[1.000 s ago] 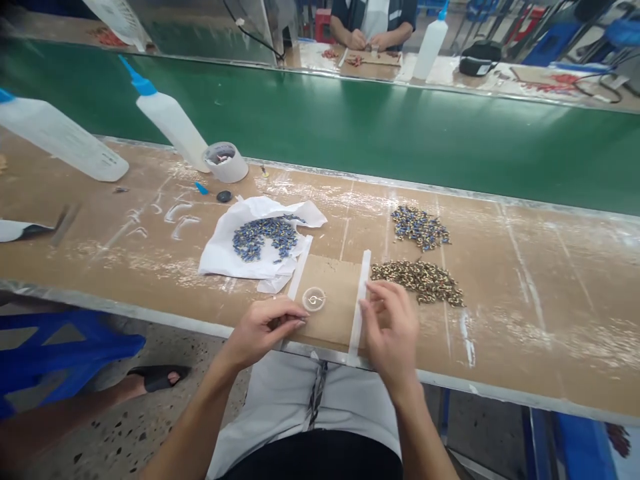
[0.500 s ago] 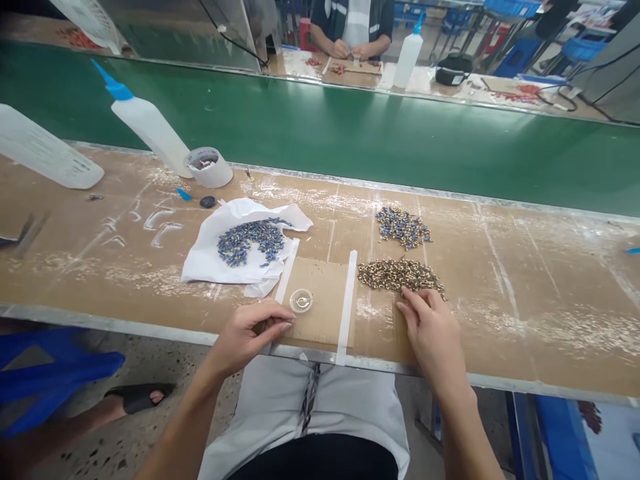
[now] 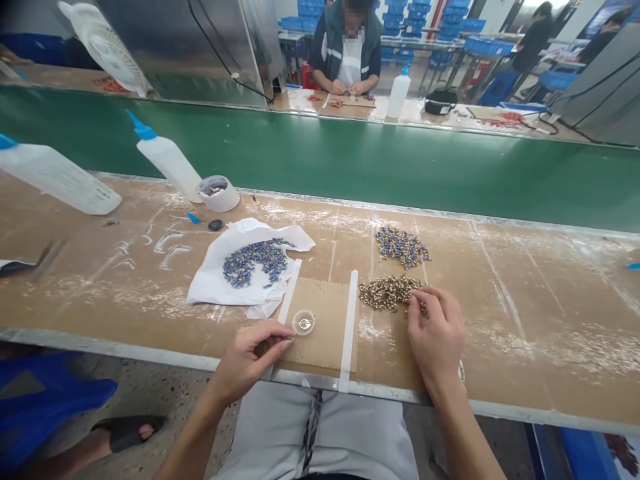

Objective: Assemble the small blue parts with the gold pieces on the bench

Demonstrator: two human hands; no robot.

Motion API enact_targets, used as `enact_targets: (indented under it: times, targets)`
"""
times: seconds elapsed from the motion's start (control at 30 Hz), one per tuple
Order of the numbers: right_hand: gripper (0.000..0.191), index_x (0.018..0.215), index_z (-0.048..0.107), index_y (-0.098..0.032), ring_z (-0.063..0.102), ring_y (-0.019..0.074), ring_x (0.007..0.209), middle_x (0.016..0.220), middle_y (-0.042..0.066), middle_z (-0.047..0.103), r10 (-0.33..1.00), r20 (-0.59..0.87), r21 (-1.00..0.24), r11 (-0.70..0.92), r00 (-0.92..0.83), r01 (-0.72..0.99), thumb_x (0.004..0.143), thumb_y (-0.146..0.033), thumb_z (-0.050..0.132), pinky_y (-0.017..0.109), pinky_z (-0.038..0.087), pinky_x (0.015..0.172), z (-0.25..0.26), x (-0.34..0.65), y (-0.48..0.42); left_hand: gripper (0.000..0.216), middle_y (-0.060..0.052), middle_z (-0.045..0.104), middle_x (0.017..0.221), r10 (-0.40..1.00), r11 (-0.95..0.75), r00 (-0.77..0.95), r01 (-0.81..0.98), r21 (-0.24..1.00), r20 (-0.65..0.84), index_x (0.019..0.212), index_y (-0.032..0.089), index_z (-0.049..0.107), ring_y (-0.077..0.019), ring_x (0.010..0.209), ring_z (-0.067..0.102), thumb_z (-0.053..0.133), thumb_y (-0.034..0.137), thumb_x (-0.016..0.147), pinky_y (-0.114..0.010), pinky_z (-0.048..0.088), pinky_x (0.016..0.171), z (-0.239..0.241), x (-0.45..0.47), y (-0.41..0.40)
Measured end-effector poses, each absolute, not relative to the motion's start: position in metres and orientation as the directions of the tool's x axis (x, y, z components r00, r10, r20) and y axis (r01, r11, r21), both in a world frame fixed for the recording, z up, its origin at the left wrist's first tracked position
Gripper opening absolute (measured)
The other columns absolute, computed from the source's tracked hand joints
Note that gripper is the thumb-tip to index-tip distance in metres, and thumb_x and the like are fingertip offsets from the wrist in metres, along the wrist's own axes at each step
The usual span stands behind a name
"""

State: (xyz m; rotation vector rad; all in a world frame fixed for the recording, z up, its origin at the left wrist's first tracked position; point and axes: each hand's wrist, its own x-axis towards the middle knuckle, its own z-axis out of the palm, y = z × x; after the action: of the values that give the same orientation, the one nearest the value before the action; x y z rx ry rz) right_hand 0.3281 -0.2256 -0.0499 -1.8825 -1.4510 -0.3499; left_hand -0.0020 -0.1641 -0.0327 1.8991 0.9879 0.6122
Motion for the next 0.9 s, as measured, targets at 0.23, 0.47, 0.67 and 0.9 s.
enact_targets:
  times: [0.23,0.47,0.67,0.9]
  targets:
    - [0.017,0.092,0.065,-0.018,0.066,0.0227,0.072,0.083,0.008,0.071,0.688,0.517,-0.502,-0.239,0.509,0.831,0.090,-0.032,0.056,0.036,0.049,0.071,-0.045,0.334,-0.233,0.015,-0.006,0.068,0.091,0.807,-0.316,0.587,0.331,0.889,0.067,0.098,0.016,0.068,-0.0155,0.082,0.060,0.056,0.022,0.094,-0.025,0.046,0.075,-0.028,0.000,-0.167]
    - [0.018,0.101,0.069,-0.022,0.066,0.0208,0.081,0.089,0.006,0.069,0.898,0.161,-0.880,-0.057,0.409,0.472,0.091,-0.035,0.061,0.031,0.052,0.070,-0.024,0.274,-0.268,0.015,-0.006,0.064,0.085,0.742,-0.343,0.661,0.230,0.911,0.112,0.099,0.015,0.067,-0.0138,0.073,0.056,0.054,0.019,0.094,-0.023,0.042,0.066,-0.016,0.023,-0.188]
    - [0.017,0.101,0.072,-0.022,0.063,0.0185,0.075,0.087,0.006,0.066,0.968,0.017,-0.975,-0.039,0.251,0.218,0.091,-0.032,0.062,0.027,0.052,0.059,-0.032,0.235,-0.277,0.020,-0.009,0.067,0.084,0.651,-0.429,0.731,0.135,0.893,0.203,0.101,0.013,0.068,-0.0148,0.074,0.059,0.050,0.020,0.096,-0.024,0.046,0.067,-0.028,0.047,-0.194]
    - [0.021,0.097,0.073,-0.020,0.068,0.0173,0.068,0.079,0.004,0.073,0.928,-0.227,-0.972,-0.235,0.295,-0.008,0.083,-0.035,0.073,0.027,0.057,0.061,-0.041,0.230,-0.285,0.017,-0.007,0.067,0.078,0.695,-0.479,0.682,0.204,0.854,0.227,0.093,0.012,0.069,-0.0142,0.071,0.060,0.054,0.020,0.095,-0.023,0.045,0.066,-0.036,0.053,-0.197]
